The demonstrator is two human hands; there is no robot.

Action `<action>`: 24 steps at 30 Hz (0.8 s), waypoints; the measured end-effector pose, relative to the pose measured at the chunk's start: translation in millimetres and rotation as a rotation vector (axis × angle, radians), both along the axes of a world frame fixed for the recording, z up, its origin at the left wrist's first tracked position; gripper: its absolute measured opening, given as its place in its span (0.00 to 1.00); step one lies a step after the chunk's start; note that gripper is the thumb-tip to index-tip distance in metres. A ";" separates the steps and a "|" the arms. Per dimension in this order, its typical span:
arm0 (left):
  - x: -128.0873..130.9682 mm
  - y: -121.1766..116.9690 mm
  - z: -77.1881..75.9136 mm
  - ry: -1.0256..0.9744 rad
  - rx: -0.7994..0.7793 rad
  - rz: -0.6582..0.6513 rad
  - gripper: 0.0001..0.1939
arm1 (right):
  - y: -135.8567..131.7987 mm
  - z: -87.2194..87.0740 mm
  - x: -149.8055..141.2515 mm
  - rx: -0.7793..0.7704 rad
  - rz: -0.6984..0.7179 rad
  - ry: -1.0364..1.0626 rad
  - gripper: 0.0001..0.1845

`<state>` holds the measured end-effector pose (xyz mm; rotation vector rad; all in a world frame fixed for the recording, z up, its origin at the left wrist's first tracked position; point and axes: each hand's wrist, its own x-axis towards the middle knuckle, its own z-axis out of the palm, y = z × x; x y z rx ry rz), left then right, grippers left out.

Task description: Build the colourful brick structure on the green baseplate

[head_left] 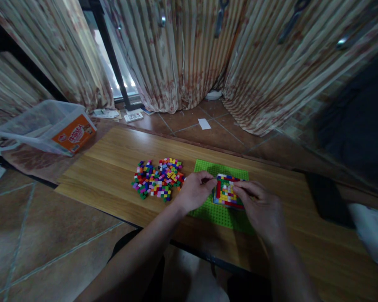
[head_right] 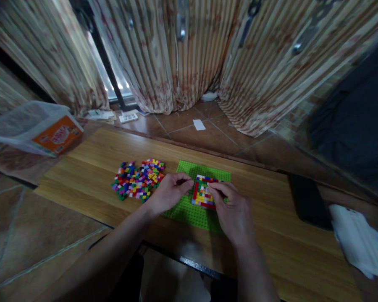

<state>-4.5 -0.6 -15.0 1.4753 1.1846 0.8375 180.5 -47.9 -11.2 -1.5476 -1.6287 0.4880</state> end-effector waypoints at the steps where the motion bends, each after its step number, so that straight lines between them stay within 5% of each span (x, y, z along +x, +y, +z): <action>1: 0.0 0.1 0.3 0.005 0.002 0.003 0.10 | -0.5 0.5 0.5 -0.003 -0.016 0.021 0.13; 24: -1.5 -2.9 10.1 0.067 0.037 0.006 0.10 | -0.3 0.1 -16.0 -0.008 -0.015 -0.144 0.17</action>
